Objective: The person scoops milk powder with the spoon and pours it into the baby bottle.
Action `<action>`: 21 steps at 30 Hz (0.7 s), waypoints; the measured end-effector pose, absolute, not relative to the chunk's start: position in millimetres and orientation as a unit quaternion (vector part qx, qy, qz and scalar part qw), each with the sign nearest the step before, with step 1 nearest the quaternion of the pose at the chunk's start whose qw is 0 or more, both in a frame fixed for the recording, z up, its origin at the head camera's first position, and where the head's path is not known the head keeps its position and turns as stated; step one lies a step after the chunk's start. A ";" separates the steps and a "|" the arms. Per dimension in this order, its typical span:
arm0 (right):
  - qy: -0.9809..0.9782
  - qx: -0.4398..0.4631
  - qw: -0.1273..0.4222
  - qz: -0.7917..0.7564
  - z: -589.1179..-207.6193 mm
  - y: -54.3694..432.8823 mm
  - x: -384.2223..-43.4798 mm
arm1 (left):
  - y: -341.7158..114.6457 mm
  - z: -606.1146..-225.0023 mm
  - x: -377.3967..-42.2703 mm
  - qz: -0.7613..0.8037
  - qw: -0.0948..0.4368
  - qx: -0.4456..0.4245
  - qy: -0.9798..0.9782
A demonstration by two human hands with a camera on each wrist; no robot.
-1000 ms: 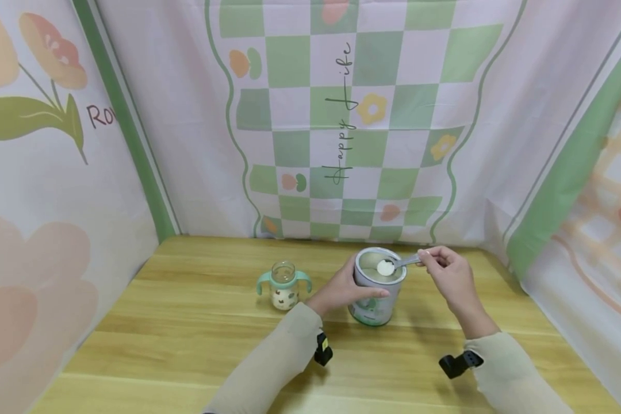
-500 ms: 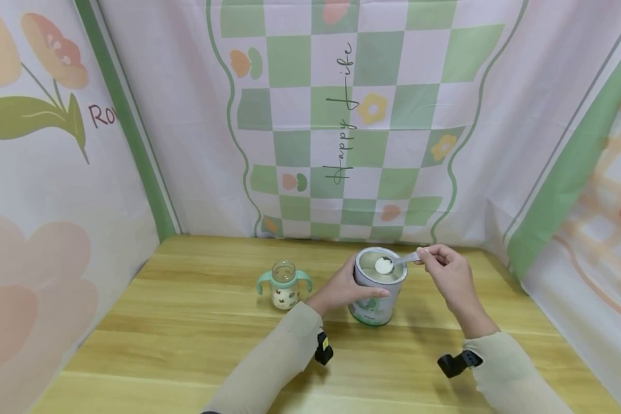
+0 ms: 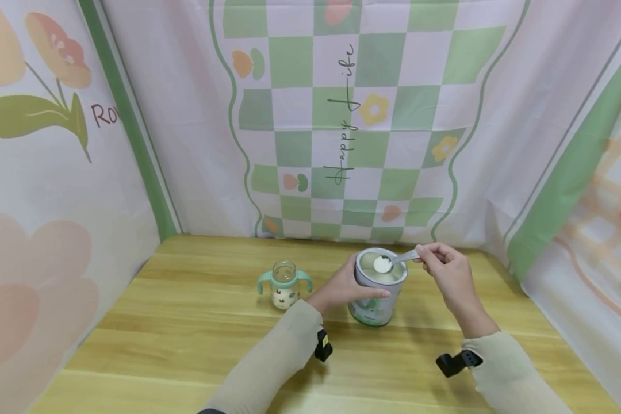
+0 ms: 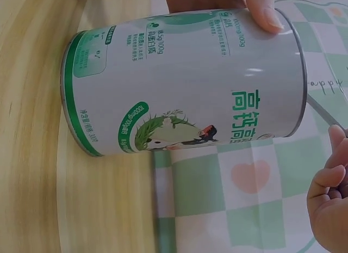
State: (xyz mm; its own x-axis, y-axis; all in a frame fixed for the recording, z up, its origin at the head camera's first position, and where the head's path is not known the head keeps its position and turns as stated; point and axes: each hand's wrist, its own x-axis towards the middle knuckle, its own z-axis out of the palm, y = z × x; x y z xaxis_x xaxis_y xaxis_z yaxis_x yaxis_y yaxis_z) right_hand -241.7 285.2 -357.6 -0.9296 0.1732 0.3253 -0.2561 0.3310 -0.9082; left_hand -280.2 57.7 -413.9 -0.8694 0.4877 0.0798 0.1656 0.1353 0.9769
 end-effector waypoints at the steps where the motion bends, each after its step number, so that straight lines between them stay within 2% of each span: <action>1: -0.795 0.029 0.186 0.576 -357.4 285.3 -241.6 | 57.5 -413.0 -279.9 0.619 0.128 0.224 0.742; 12: -0.796 0.039 0.190 0.573 -352.3 282.4 -242.2 | 52.2 -406.3 -282.8 0.611 0.122 0.293 0.725; 21: -0.777 0.051 0.186 0.599 -347.6 276.2 -242.7 | 37.8 -401.5 -284.5 0.563 0.112 0.268 0.774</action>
